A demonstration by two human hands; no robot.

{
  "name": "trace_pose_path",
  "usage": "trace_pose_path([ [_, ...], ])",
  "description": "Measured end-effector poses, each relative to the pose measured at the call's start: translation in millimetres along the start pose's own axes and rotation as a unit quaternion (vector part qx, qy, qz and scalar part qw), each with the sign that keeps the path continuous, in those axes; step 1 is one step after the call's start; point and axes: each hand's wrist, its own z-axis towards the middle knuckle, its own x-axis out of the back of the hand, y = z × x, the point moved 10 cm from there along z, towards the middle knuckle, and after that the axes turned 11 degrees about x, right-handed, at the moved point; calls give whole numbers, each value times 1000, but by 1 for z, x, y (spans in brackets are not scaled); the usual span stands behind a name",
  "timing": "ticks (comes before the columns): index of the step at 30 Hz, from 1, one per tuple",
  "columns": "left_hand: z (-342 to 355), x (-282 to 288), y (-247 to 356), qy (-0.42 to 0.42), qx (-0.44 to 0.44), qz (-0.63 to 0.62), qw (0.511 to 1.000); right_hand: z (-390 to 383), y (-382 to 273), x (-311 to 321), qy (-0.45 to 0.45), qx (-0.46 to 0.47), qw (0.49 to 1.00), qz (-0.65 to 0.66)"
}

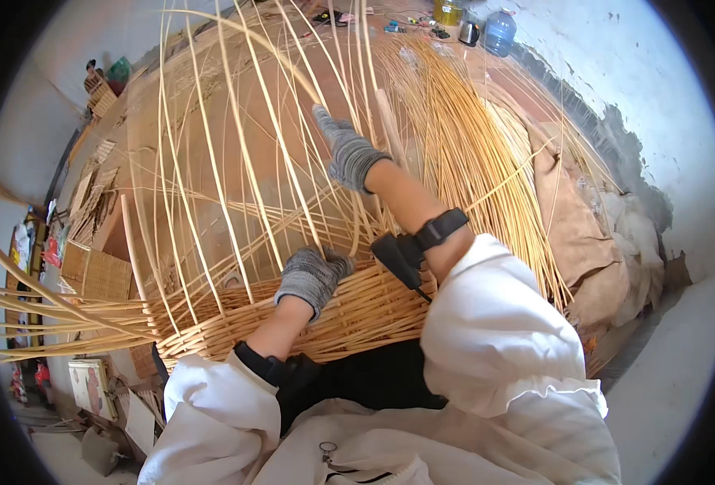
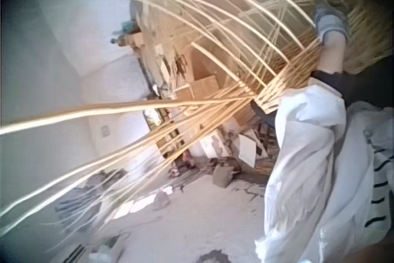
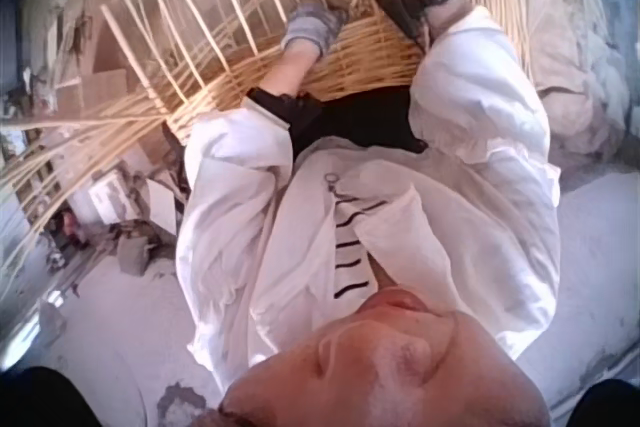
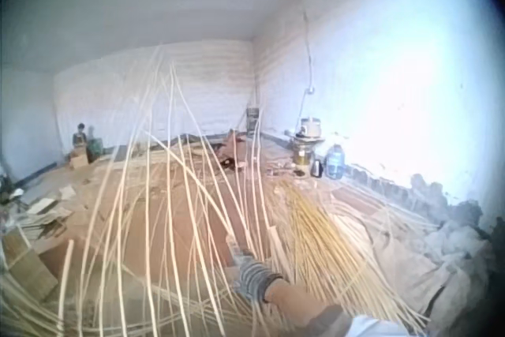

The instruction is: Weave a basket using bamboo or wooden strips, including measuring with a tape measure.

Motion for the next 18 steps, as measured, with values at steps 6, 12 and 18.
trace_pose_path([
  [6, -7, -28, 1, -184, 85, 75, 976, -189, 46, 58, 465, -235, 750, 408],
  [12, 5, -17, 2, -85, 159, 137, 974, -175, 11, 87, 478, -205, 803, 291],
  [18, 4, 10, 4, -11, 43, 133, 990, -253, 103, -8, 504, -381, 626, 457],
])
